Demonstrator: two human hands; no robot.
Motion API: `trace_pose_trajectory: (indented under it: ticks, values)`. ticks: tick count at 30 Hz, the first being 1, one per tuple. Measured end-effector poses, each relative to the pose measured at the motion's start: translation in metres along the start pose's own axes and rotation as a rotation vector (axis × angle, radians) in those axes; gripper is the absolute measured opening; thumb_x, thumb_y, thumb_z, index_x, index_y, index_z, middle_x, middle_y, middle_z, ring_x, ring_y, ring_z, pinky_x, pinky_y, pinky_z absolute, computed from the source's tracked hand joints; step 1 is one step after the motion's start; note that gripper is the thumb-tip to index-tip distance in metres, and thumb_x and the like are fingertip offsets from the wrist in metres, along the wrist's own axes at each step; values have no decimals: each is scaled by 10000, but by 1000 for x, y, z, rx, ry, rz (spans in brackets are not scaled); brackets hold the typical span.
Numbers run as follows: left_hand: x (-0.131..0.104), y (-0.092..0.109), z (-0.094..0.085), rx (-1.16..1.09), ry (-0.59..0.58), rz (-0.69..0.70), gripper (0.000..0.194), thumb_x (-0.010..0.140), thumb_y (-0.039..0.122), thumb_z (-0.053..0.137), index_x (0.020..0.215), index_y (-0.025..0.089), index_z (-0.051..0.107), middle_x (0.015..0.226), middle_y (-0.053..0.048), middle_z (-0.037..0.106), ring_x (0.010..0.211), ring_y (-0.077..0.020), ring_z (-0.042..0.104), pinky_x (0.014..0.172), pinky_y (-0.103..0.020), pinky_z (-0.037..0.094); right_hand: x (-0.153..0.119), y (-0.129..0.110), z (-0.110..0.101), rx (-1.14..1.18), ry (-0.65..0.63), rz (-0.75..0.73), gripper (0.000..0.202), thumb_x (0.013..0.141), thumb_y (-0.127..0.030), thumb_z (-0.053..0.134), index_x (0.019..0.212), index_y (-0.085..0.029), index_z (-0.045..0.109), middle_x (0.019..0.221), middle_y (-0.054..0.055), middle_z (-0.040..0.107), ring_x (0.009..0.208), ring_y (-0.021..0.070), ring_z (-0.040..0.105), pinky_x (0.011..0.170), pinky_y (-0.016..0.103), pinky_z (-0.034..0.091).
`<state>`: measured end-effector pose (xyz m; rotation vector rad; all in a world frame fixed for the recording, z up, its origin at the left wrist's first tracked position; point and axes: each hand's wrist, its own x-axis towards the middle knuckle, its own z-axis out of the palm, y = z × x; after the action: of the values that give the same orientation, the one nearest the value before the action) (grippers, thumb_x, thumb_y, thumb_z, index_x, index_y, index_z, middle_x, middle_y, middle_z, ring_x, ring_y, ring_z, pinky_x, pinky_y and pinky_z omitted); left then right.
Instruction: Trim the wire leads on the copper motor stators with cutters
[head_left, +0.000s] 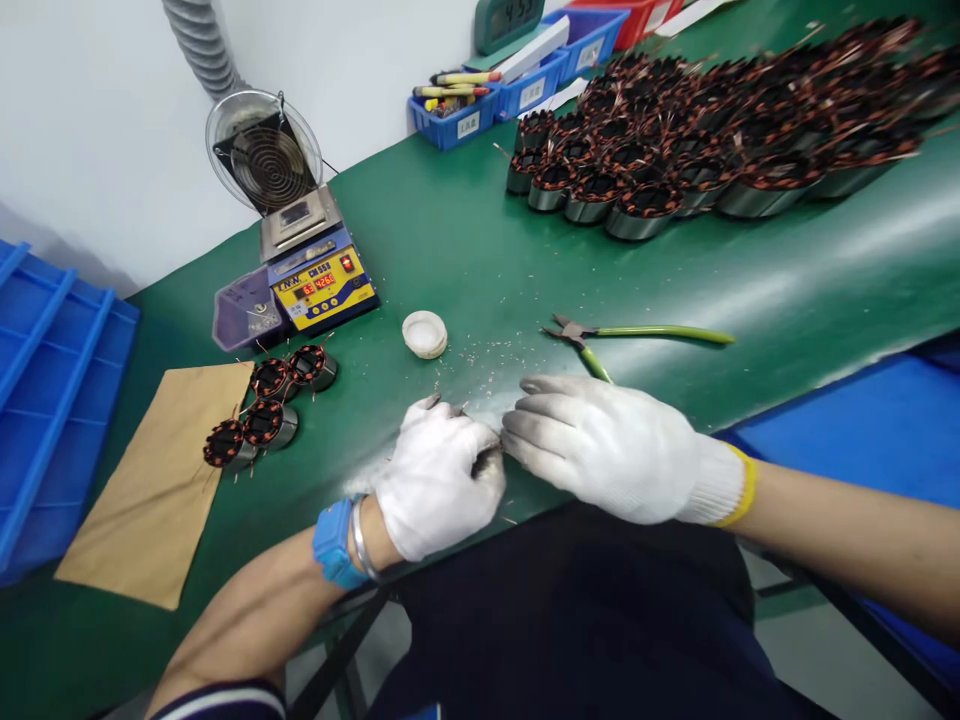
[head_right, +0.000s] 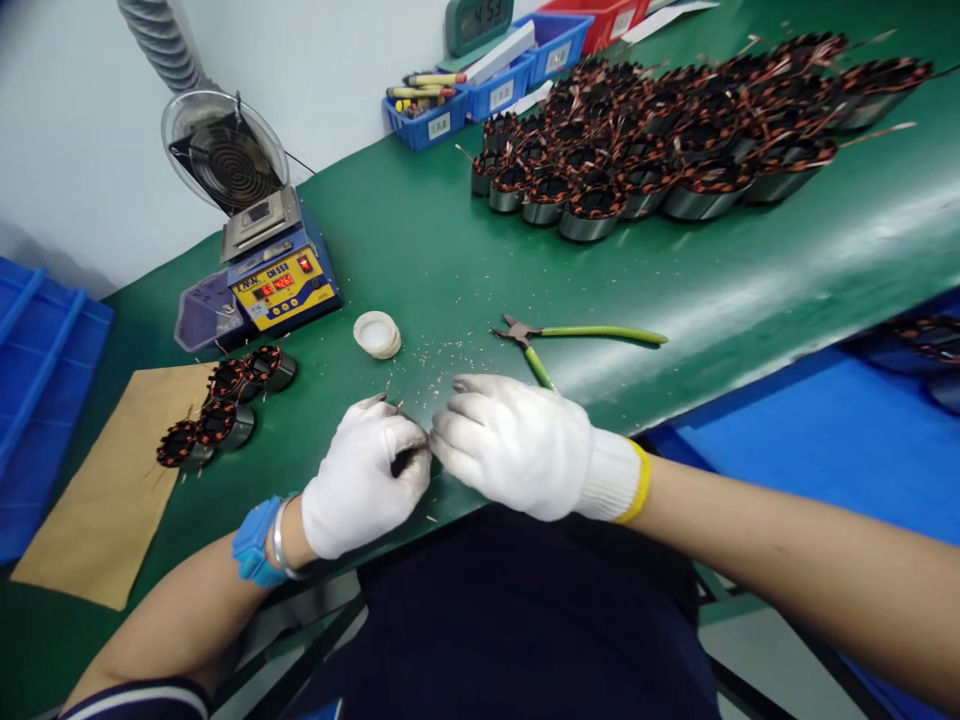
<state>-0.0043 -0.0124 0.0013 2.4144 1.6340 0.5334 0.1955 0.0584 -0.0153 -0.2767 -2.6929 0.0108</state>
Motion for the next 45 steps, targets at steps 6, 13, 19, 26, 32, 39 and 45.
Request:
trace_pose_trajectory:
  ticks: [6, 13, 19, 26, 32, 39, 45]
  values:
    - [-1, 0, -1, -14, 5, 1, 190, 839, 189, 561, 677, 228, 653, 665, -20, 643, 731, -195, 608, 979, -412, 491, 10, -17, 2, 795, -265, 736, 281, 959, -247, 400, 803, -179, 624, 665, 38, 678, 581, 168, 637, 577, 289, 513]
    - [2, 2, -1, 19, -18, -9, 196, 832, 174, 561, 662, 233, 639, 677, -31, 648, 740, -202, 613, 952, -399, 514, 1, -4, 0, 32, -21, 129, 230, 931, -172, 501, 999, -165, 721, 998, 128, 747, 869, 260, 683, 855, 446, 535]
    - [0, 3, -2, 8, -2, 3, 180, 828, 169, 562, 683, 222, 655, 672, -38, 639, 731, -206, 614, 936, -414, 517, 8, -1, -2, 255, -92, 196, 212, 929, -186, 483, 891, -194, 691, 840, 81, 710, 750, 215, 644, 755, 371, 521]
    - [0, -3, 4, -11, 36, -137, 146, 841, 186, 544, 743, 220, 647, 730, -46, 685, 759, -227, 634, 830, -410, 549, -12, 4, -18, 534, -131, 825, 270, 938, -372, 476, 874, -194, 668, 788, 53, 717, 682, 209, 658, 611, 327, 498]
    - [-5, -6, -7, -256, 238, -226, 291, 737, 148, 552, 1016, 212, 598, 1039, -74, 698, 1052, -240, 656, 990, -424, 539, -5, -40, 24, 233, 50, 410, 681, 727, -518, 765, 1232, -77, 643, 1167, 207, 689, 1116, 388, 624, 1009, 578, 488]
    - [-12, -2, -34, 14, -153, 14, 263, 739, 185, 644, 996, 239, 648, 1095, -47, 720, 1357, -368, 493, 1201, -672, 230, 5, -51, 39, 274, 160, 459, 174, 952, -294, 531, 980, -189, 666, 969, 106, 713, 989, 283, 647, 1113, 572, 409]
    - [-10, -1, -22, 159, -58, -8, 83, 819, 244, 664, 900, 235, 683, 1021, -60, 701, 1194, -330, 589, 1167, -634, 320, 6, -49, 23, 450, 101, 640, 245, 974, -291, 469, 832, -194, 643, 808, 60, 661, 768, 214, 614, 712, 349, 493]
